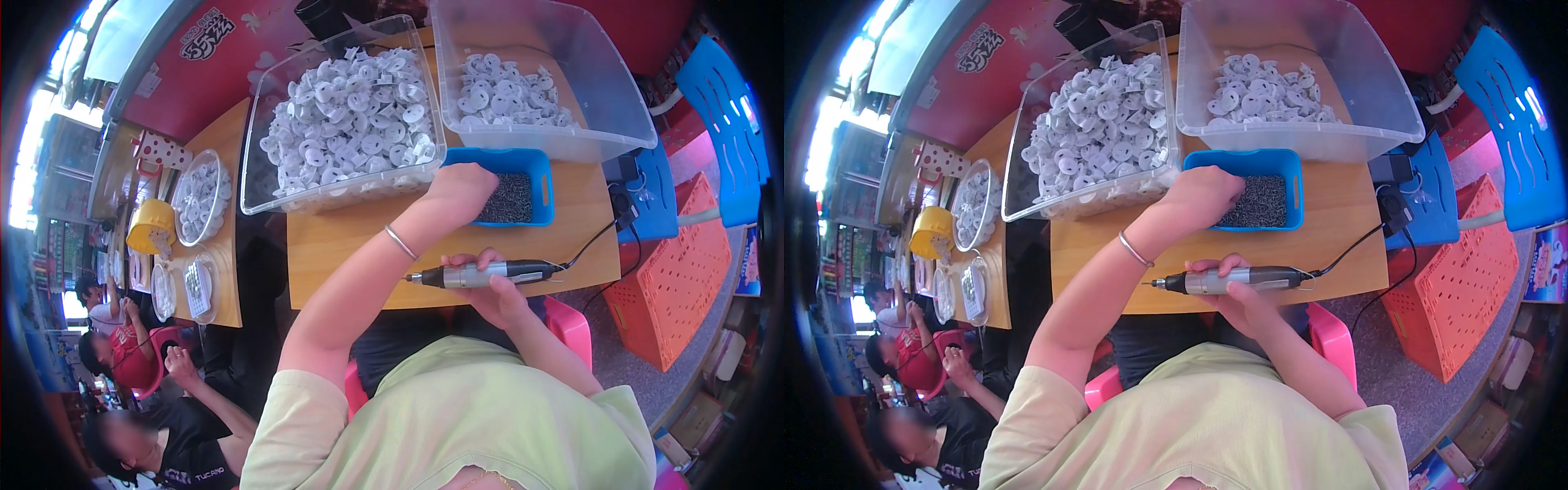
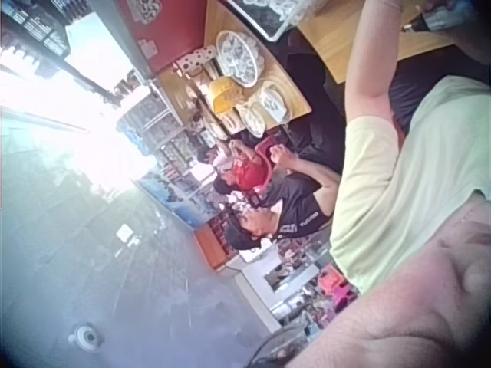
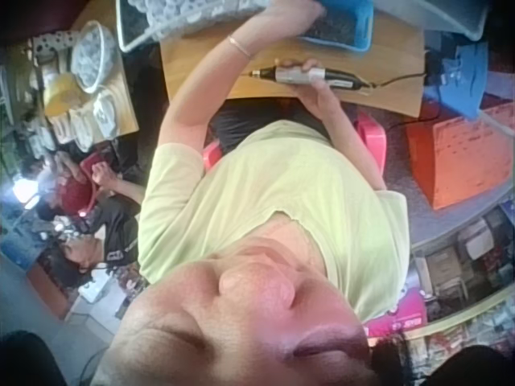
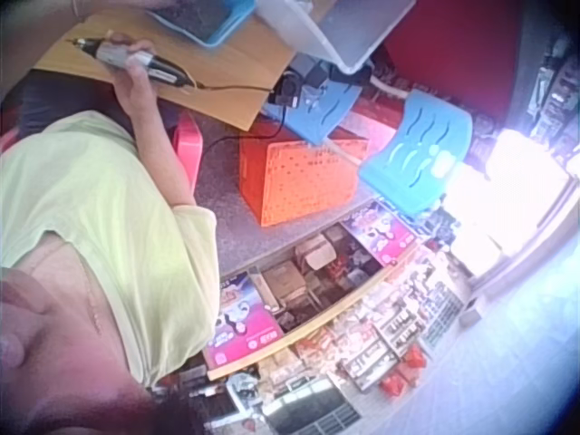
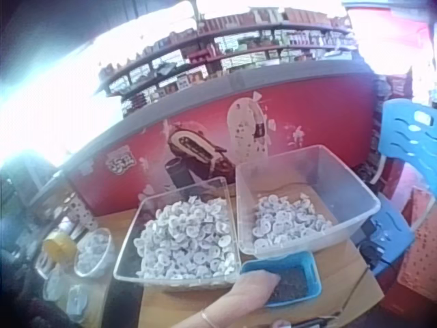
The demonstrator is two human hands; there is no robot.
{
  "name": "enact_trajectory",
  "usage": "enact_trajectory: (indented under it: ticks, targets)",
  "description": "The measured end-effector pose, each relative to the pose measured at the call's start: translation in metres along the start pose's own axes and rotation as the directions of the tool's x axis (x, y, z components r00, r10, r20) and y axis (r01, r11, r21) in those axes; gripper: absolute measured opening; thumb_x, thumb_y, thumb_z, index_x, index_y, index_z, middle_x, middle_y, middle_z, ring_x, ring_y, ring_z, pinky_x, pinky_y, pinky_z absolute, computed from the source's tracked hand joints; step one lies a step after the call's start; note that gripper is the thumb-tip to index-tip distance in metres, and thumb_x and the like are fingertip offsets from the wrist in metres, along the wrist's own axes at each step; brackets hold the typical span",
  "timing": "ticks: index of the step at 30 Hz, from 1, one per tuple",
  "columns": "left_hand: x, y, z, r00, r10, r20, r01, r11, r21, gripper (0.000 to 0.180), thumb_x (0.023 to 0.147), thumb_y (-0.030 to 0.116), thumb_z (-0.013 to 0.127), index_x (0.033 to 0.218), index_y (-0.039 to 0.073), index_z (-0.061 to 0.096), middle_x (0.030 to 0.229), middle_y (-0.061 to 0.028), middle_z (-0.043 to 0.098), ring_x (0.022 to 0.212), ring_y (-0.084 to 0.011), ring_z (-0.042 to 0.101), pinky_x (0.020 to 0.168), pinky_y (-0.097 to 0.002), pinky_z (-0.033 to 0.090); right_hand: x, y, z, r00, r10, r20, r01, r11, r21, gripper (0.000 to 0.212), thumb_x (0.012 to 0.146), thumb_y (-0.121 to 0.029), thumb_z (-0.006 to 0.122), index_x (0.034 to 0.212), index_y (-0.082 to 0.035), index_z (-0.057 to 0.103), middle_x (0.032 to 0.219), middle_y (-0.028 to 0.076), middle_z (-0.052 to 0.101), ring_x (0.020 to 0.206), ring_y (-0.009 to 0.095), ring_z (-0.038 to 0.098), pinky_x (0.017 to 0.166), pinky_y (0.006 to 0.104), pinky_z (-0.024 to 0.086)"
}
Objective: Assembling small white plastic components using an electric screwdriver at a workstation.
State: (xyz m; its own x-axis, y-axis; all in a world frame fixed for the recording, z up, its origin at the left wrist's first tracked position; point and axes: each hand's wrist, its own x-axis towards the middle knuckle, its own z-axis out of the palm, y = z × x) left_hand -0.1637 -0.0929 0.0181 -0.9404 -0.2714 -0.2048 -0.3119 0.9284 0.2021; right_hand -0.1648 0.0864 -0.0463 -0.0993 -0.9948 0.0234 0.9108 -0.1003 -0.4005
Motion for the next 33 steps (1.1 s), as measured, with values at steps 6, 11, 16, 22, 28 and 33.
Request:
enact_trajectory:
  ticks: [6, 11, 16, 22, 28, 33]
  targets:
    - [-0.019, -0.001, -0.005, 0.972, 0.057, -0.227, -0.116, 0.961, -0.252, 0.005, 0.072, 0.006, 0.056, 0.076, 0.005, 0.055, 0.073, -0.0137, 0.06, 0.073, -0.0311, 0.059, 0.061, -0.0404, 0.046, 0.0, 0.0, 0.003, 1.0, 0.014, -0.017, -0.014, 1.0, -0.004, 0.025, 0.08, -0.029, 0.063, 0.095, -0.018, 0.045, 0.117, 0.009, 0.048, 0.127, 0.028, 0.032, 0.102, 0.0424, 0.03]
    - [-0.082, 0.0, -0.015, 0.908, -0.005, -0.418, -0.249, 0.796, -0.552, 0.008, 0.073, 0.003, 0.062, 0.077, 0.002, 0.055, 0.071, -0.0087, 0.057, 0.065, -0.0224, 0.057, 0.059, -0.03, 0.046, 0.0, 0.002, -0.001, 0.999, 0.003, -0.044, -0.003, 1.0, -0.016, 0.026, 0.079, -0.029, 0.064, 0.095, -0.018, 0.046, 0.118, 0.009, 0.048, 0.126, 0.028, 0.033, 0.102, 0.043, 0.031]
    - [-0.168, -0.032, 0.013, 0.881, -0.336, -0.334, -0.013, 0.687, -0.727, 0.009, 0.073, 0.003, 0.064, 0.079, 0.002, 0.058, 0.071, -0.0072, 0.057, 0.064, -0.0179, 0.055, 0.058, -0.0261, 0.044, 0.0, 0.002, 0.001, 0.997, 0.005, -0.075, -0.007, 1.0, -0.022, 0.029, 0.077, -0.031, 0.066, 0.094, -0.019, 0.046, 0.118, 0.01, 0.049, 0.126, 0.029, 0.034, 0.1, 0.043, 0.032]
    - [-0.204, -0.038, 0.058, 0.85, -0.465, -0.247, 0.145, 0.658, -0.739, 0.007, 0.074, 0.003, 0.064, 0.077, 0.001, 0.058, 0.071, -0.0068, 0.058, 0.063, -0.0167, 0.055, 0.059, -0.0257, 0.044, 0.003, 0.004, -0.001, 0.999, -0.024, -0.032, 0.024, 1.0, 0.009, 0.027, 0.08, -0.03, 0.065, 0.094, -0.015, 0.047, 0.119, 0.012, 0.048, 0.128, 0.032, 0.031, 0.1, 0.0445, 0.039]
    - [-0.198, -0.037, 0.065, 0.869, -0.421, -0.259, 0.092, 0.653, -0.752, 0.007, 0.073, 0.001, 0.063, 0.079, 0.002, 0.059, 0.072, -0.006, 0.058, 0.065, -0.0154, 0.055, 0.061, -0.0247, 0.044, 0.004, 0.005, -0.002, 0.999, -0.007, -0.035, 0.008, 1.0, 0.021, 0.027, 0.08, -0.03, 0.065, 0.093, -0.015, 0.047, 0.119, 0.012, 0.048, 0.128, 0.032, 0.03, 0.1, 0.0449, 0.039]
    - [-0.195, -0.041, 0.066, 0.868, -0.418, -0.269, 0.077, 0.648, -0.757, 0.008, 0.073, -0.002, 0.063, 0.08, 0.002, 0.059, 0.072, -0.0044, 0.059, 0.065, -0.0124, 0.055, 0.061, -0.0228, 0.044, 0.005, 0.004, 0.002, 0.999, 0.005, -0.04, -0.004, 1.0, 0.006, 0.025, 0.079, -0.028, 0.064, 0.094, -0.018, 0.047, 0.119, 0.009, 0.049, 0.127, 0.029, 0.034, 0.1, 0.042, 0.035]
